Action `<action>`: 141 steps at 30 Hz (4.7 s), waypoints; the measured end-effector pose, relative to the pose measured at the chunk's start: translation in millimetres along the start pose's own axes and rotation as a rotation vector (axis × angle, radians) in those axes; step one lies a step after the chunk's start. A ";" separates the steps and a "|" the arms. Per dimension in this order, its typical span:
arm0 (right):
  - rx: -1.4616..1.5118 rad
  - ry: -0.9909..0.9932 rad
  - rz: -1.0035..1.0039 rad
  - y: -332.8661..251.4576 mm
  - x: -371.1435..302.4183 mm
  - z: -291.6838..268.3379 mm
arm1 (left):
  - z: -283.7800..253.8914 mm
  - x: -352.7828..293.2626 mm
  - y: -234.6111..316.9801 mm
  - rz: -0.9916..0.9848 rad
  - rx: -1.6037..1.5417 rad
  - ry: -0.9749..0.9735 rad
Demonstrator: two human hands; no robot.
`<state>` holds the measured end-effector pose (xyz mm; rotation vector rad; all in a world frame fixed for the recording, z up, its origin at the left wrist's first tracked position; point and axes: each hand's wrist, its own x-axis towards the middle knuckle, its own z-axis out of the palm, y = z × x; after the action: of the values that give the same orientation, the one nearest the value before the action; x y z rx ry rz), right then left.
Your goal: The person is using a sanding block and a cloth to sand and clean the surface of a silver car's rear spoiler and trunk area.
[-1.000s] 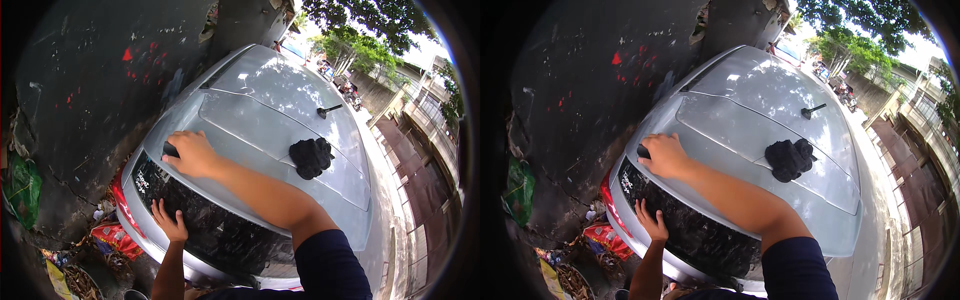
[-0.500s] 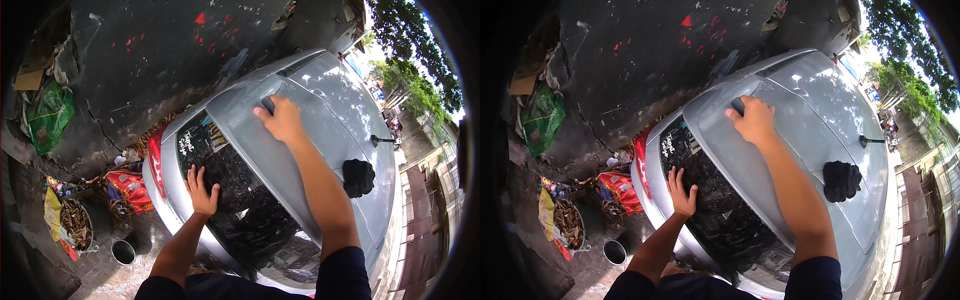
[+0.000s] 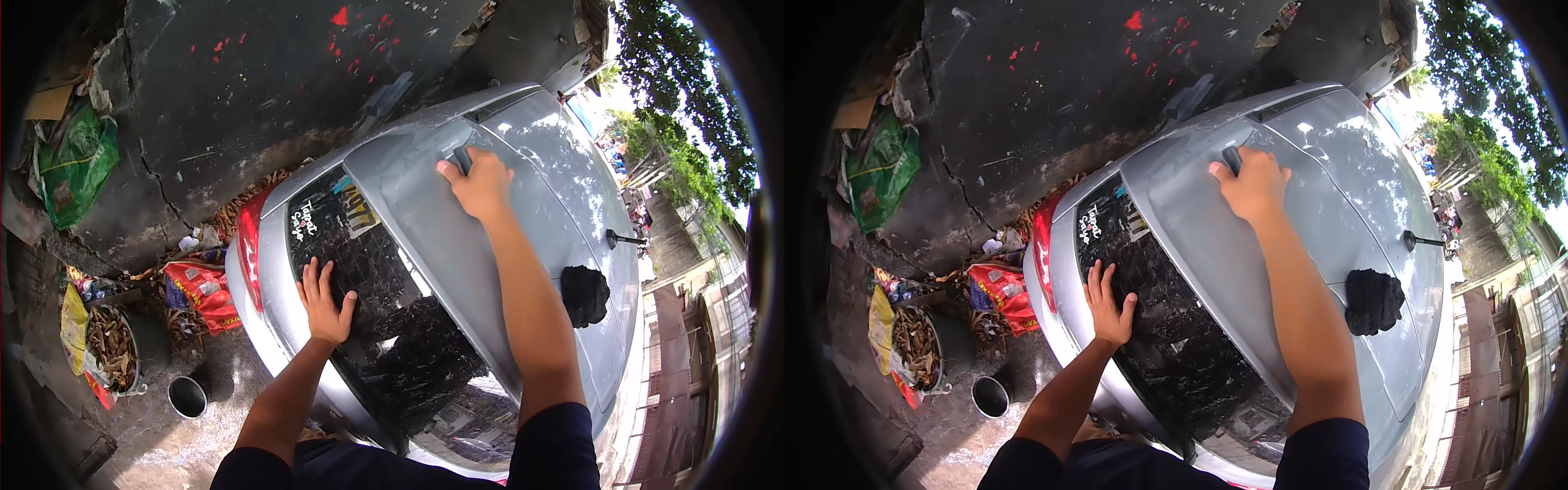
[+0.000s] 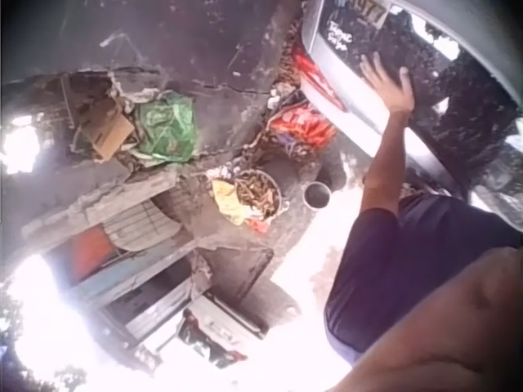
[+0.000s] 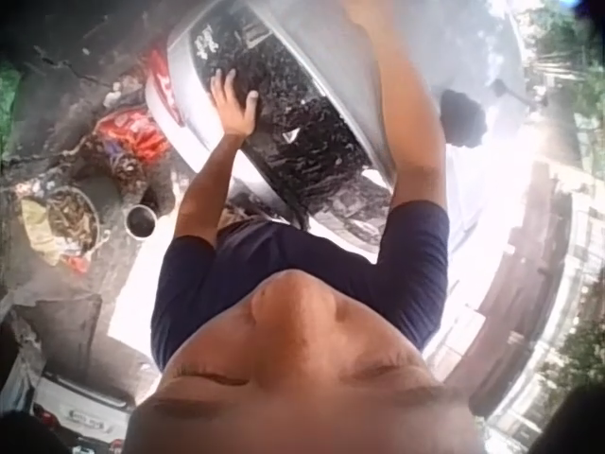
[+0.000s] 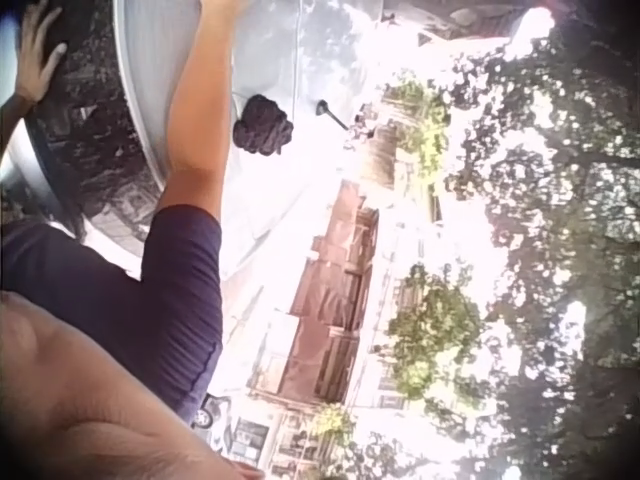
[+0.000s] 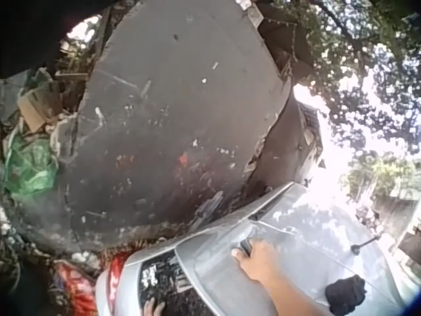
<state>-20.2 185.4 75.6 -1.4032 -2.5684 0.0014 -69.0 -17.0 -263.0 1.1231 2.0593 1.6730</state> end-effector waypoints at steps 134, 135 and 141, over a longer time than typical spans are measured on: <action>0.235 0.007 0.306 40.5 -44.0 -22.6 | 3.5 2.1 0.9 -0.003 0.007 0.017; 0.230 0.008 0.306 43.5 -61.7 -8.5 | 1.1 -1.8 0.4 -0.001 0.008 0.001; -0.066 0.231 -0.032 36.6 -81.3 4.2 | -5.3 -1.9 -4.3 0.008 0.042 0.004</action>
<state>51.9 138.3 52.5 -1.2995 -2.4197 -0.2387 -72.8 -22.4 -265.8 1.1437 2.1042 1.6437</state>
